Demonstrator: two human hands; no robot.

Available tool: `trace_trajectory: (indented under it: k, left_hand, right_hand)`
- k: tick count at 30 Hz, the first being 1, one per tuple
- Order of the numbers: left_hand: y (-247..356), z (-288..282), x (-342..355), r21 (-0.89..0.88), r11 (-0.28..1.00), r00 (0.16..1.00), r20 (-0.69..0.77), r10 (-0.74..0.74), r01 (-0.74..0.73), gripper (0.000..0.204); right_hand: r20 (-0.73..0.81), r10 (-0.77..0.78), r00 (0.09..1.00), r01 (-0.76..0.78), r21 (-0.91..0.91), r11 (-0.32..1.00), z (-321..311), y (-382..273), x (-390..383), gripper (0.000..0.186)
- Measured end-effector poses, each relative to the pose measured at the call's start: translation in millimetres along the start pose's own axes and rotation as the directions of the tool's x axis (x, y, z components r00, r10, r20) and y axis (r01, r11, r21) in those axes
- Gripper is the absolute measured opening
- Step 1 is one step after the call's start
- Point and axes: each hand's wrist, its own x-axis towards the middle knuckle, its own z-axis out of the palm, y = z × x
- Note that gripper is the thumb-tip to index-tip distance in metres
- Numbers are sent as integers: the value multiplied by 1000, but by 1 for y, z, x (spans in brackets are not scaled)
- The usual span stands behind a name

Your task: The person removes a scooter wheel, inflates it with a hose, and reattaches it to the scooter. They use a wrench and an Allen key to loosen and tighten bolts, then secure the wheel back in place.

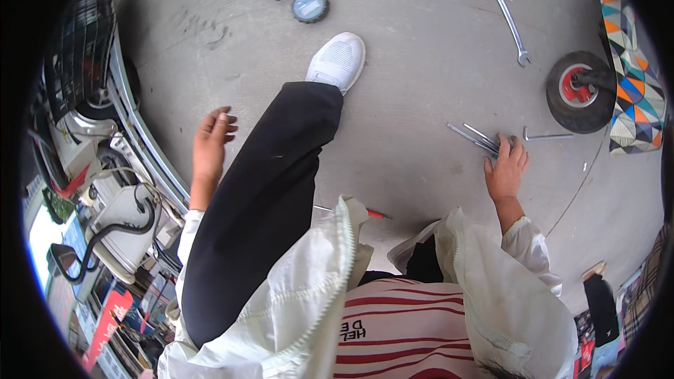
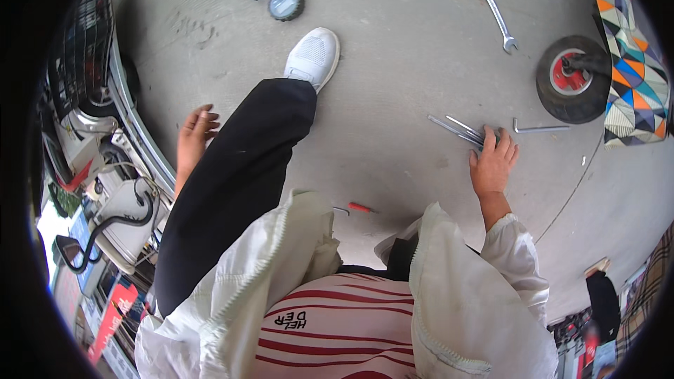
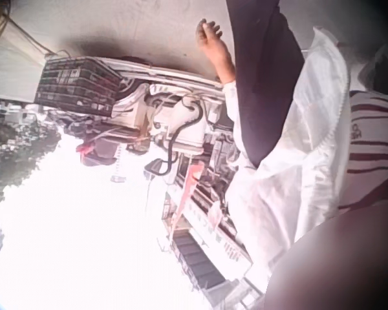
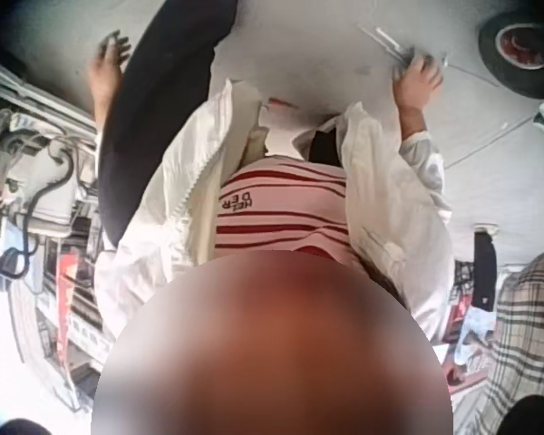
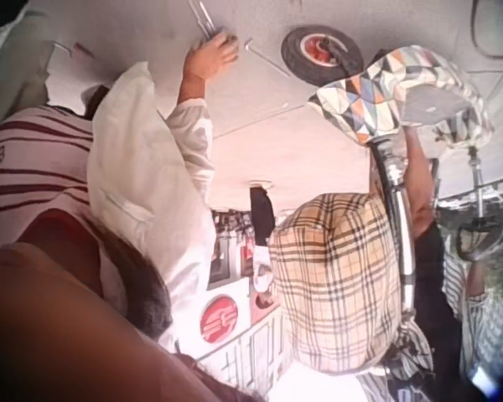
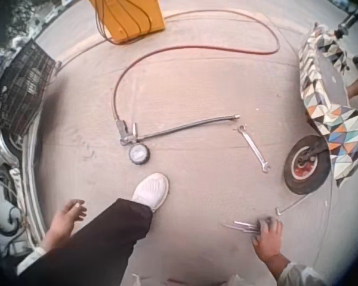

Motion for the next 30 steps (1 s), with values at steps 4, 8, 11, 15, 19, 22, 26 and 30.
trace_trajectory:
  k: [4,8,11,15,19,22,26,30]
  left_hand:
    - [-145,38,-55,-303,913,960,23,-281,274,29]
    - [-202,84,-78,-305,840,892,103,-440,449,29]
    - [-213,98,-94,-301,813,865,117,-488,499,29]
    - [-210,113,-64,-247,844,879,164,-447,475,29]
    - [-203,138,-16,-191,890,902,219,-372,413,29]
    - [-197,121,-12,-212,895,918,142,-369,393,29]
    - [-177,119,19,-222,916,942,117,-315,334,29]
    - [-164,132,50,-237,923,950,143,-276,304,29]
  right_hand:
    - [106,-119,987,115,47,992,-9,-22,21,84]
    - [133,-56,990,58,-13,998,-8,-37,42,92]
    - [153,8,988,1,-60,998,1,-52,52,92]
    - [5,-56,998,56,-89,994,7,-53,37,84]
    - [119,-445,887,415,213,884,28,-89,-10,62]
    - [205,-518,831,420,379,824,15,-117,-21,68]
    - [-201,173,964,-96,344,934,9,-55,24,69]
    - [-128,337,933,-312,181,933,-2,43,58,70]
